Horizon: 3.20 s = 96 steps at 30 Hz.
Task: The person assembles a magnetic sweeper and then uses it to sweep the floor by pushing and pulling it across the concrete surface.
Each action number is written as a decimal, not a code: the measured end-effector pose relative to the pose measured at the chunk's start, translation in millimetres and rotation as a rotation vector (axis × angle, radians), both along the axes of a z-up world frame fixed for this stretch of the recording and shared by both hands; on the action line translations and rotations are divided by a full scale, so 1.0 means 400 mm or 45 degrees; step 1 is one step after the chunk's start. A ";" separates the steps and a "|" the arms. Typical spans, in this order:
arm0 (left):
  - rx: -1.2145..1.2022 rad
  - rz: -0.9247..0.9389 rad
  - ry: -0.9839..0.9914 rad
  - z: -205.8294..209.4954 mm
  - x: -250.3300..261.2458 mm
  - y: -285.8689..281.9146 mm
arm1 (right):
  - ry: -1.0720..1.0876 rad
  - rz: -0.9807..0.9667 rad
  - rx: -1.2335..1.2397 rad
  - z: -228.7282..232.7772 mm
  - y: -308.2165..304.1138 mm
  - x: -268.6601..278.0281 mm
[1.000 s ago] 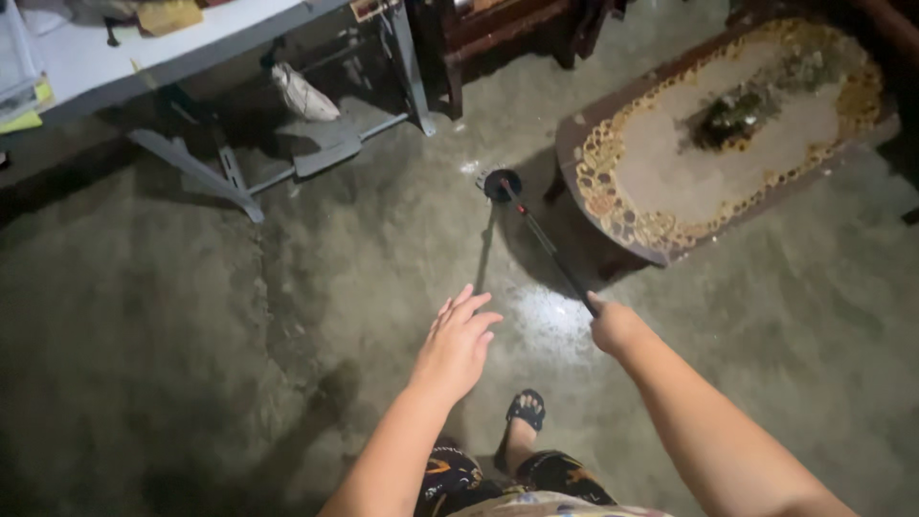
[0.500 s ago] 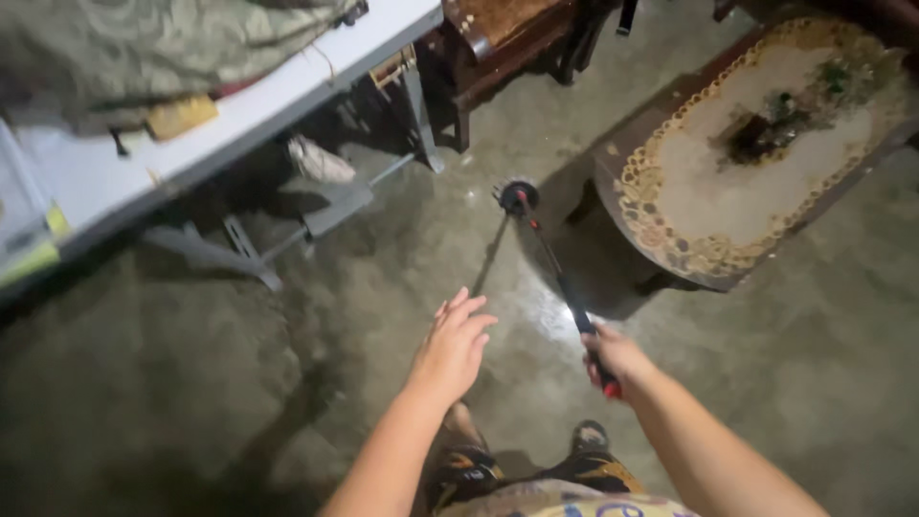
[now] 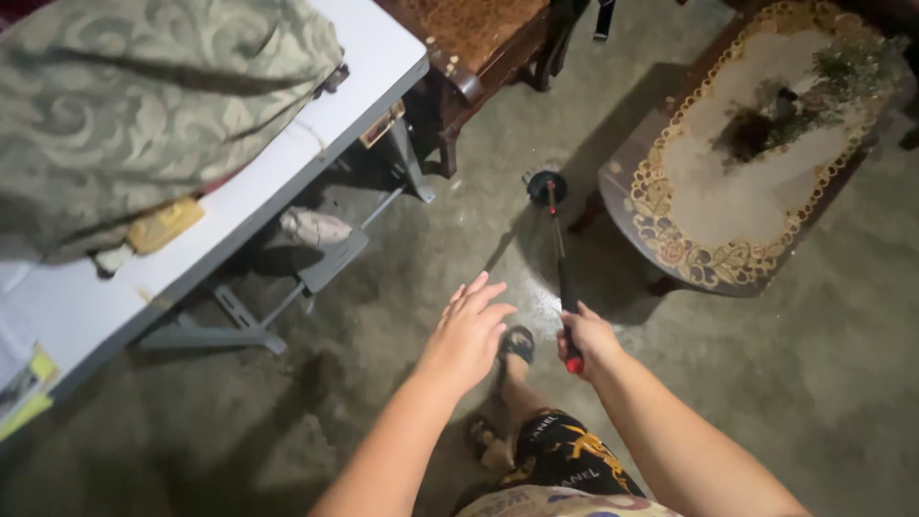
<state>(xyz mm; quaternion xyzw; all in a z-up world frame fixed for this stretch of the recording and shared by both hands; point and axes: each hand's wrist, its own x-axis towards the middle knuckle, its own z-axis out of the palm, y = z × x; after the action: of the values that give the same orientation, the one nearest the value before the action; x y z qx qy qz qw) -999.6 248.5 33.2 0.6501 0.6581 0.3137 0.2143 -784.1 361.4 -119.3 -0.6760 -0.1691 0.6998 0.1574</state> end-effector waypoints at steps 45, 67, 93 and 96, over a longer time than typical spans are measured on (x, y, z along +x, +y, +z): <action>0.016 -0.732 -0.034 -0.016 -0.287 1.582 | -1.112 0.730 0.293 0.143 1.100 -0.137; -0.228 -0.632 -0.004 -0.109 -0.145 2.089 | -1.124 0.930 0.598 -0.080 2.022 0.008; -0.145 -0.615 0.068 -0.136 -0.222 2.071 | -1.113 0.988 0.618 -0.107 1.781 -0.003; -0.121 -0.599 0.072 -0.128 -0.236 2.043 | -0.919 0.793 0.303 0.062 1.491 0.004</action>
<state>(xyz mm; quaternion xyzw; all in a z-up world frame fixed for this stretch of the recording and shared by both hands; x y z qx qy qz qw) -1094.0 1065.8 -18.2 0.7832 0.5083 0.2055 0.2934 -782.5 957.6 -94.7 -0.7700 -0.4857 0.4105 -0.0519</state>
